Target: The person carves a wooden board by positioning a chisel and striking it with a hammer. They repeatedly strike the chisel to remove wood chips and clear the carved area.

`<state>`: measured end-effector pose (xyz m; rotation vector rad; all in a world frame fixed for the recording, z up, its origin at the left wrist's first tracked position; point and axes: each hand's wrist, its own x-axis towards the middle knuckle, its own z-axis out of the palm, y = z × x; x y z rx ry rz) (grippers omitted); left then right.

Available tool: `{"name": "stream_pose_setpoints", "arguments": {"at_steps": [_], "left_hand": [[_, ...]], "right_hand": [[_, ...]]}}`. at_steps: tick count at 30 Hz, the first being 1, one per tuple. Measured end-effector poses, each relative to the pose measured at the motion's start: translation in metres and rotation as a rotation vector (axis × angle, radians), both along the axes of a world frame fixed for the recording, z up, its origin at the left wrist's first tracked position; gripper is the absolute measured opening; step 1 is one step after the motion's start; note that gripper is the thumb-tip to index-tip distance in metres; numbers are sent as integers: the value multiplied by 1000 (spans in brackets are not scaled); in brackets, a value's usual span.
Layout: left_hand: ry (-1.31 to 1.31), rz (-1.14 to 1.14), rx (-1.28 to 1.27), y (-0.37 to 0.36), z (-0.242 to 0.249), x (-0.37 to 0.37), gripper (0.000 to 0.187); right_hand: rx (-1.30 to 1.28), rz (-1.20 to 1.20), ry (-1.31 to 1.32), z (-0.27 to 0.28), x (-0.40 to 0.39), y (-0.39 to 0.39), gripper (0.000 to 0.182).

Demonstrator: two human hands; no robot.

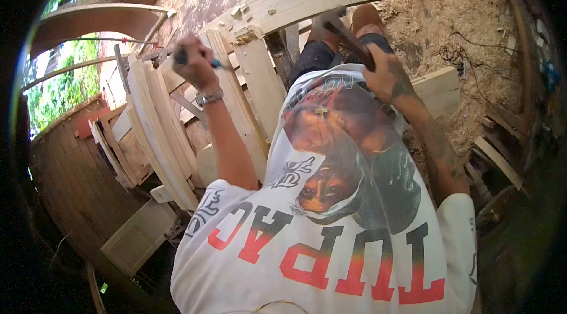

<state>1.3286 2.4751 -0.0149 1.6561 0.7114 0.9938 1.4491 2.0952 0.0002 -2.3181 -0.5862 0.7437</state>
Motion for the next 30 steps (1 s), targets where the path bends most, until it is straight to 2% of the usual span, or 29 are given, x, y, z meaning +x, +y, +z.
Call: {"name": "stream_pose_setpoints", "arguments": {"at_steps": [1, 2, 3, 5, 8, 11, 17, 20, 23, 25, 27, 30], "left_hand": [[177, -60, 106, -6, -5, -10, 41], [519, -53, 194, -22, -4, -21, 39], [860, -43, 280, -42, -4, -29, 48], [1165, 23, 560, -66, -51, -56, 80], [1380, 26, 396, -97, -69, -64, 95], [1436, -11, 194, -85, -62, -49, 88], [1381, -68, 260, -64, -66, -29, 80], [1204, 132, 412, -33, -58, -4, 56], [599, 134, 426, 7, -20, 33, 37], [77, 15, -30, 14, 1, 59, 31], [-150, -48, -199, 14, 25, 77, 30], [-317, -25, -241, 22, 7, 94, 29]], "right_hand": [[-8, -34, 20, -15, -6, -17, 39], [-14, -69, 37, -27, -11, -30, 41], [-14, -118, 46, -31, -15, -39, 42], [-14, -218, 64, -37, -26, -57, 42], [22, -294, 75, -57, -33, -80, 41], [-46, -336, 149, -44, -33, -85, 39], [18, -377, 161, -42, -19, -84, 34], [46, -371, 89, -29, -14, -75, 32], [22, -362, 83, -28, -11, -74, 34], [9, -347, 90, -28, -13, -73, 34], [15, -352, 85, -25, -15, -72, 34], [33, -383, 91, -22, -24, -72, 33]]}}
